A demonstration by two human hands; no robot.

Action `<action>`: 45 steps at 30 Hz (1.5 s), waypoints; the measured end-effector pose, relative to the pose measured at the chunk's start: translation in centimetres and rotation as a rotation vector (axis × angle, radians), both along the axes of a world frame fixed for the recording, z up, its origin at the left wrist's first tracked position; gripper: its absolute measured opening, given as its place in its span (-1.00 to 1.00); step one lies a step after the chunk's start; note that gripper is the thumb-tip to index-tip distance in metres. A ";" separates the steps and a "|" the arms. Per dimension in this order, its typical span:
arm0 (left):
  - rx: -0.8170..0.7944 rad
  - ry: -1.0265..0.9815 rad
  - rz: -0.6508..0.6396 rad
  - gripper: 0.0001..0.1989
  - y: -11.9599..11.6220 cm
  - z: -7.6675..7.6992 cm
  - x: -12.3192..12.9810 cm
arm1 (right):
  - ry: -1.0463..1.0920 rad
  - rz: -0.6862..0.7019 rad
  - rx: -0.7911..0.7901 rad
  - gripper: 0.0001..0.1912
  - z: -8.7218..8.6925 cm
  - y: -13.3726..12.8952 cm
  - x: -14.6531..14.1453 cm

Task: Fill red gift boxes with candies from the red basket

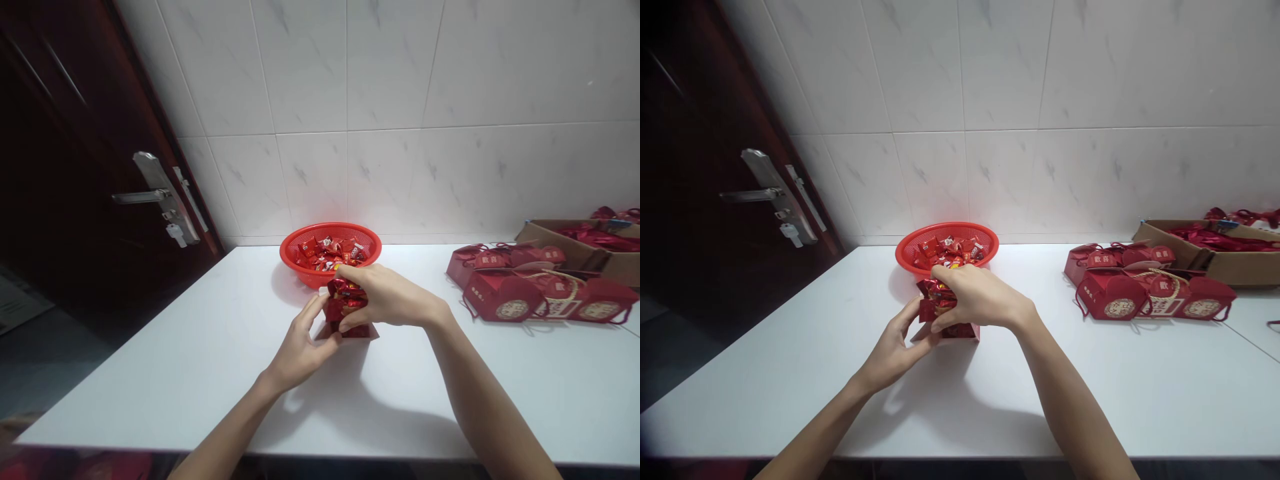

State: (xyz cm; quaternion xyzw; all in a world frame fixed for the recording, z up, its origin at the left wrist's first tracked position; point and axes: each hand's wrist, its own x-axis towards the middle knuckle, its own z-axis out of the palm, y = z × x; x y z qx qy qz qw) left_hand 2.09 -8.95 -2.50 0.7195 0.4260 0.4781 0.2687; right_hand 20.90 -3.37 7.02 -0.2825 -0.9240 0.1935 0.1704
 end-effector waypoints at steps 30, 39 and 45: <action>-0.117 -0.123 -0.002 -0.43 2.1 0.3 -0.3 | 0.001 -0.153 0.172 -0.88 0.0 0.3 0.5; -0.190 -0.188 -0.010 -0.44 2.9 0.8 -0.3 | -0.121 -0.248 0.348 -0.87 -0.8 0.5 -0.8; -0.223 -0.208 0.026 -0.42 3.5 0.6 -0.6 | -0.070 -0.257 0.340 -0.93 -0.6 1.0 -0.2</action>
